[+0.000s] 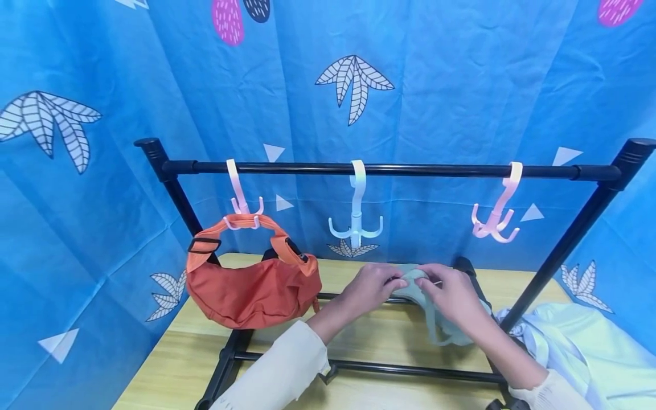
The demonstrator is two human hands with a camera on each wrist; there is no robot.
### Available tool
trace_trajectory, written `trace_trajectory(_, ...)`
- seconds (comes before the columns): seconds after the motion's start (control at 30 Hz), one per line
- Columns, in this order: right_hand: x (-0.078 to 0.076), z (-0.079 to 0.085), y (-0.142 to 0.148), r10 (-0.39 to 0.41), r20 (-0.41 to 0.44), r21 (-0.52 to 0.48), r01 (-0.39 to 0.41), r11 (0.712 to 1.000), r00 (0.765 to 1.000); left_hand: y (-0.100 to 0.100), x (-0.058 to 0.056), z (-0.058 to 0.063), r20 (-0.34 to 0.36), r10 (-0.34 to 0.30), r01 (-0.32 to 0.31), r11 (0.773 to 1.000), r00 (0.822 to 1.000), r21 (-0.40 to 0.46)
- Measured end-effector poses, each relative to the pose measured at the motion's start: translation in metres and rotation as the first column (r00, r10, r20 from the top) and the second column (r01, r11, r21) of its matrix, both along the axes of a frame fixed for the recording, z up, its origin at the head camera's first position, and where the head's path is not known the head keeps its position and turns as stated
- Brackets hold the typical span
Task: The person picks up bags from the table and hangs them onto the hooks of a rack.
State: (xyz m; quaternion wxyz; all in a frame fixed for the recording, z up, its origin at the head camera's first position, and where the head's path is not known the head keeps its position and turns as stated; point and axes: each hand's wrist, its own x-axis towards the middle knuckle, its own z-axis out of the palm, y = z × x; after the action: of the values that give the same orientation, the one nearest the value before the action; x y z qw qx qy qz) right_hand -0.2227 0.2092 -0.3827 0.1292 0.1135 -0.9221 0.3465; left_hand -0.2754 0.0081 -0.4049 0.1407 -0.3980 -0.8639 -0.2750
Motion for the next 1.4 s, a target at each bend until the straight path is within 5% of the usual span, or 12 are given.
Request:
trace_trajectory(0.3, 0.012, 0.016, 0.001, -0.009, 0.036, -0.033, 0.010, 0.999, 0.999, -0.006, 0.015, 0.015, 0.051, 0.004, -0.008, 0.995, 0.999, 0.094)
trace_trajectory(0.67, 0.020, 0.023, 0.001, 0.046, -0.113, -0.059, -0.053, 0.997, 0.993, -0.016, 0.028, 0.026, 0.105, -0.042, 0.011, 0.960, 0.994, 0.279)
trace_trajectory(1.07, 0.023, 0.036, -0.001, 0.106, -0.328, 0.005, -0.111, 0.994, 0.939, -0.029, 0.044, 0.044, 0.075, -0.059, 0.031, 0.944, 0.995, 0.328)
trace_trajectory(1.4, 0.022, 0.050, 0.000, 0.191, -0.441, 0.045, -0.191, 0.981, 0.877, -0.041, 0.060, 0.062, 0.135, -0.064, 0.014, 0.939, 0.989, 0.344)
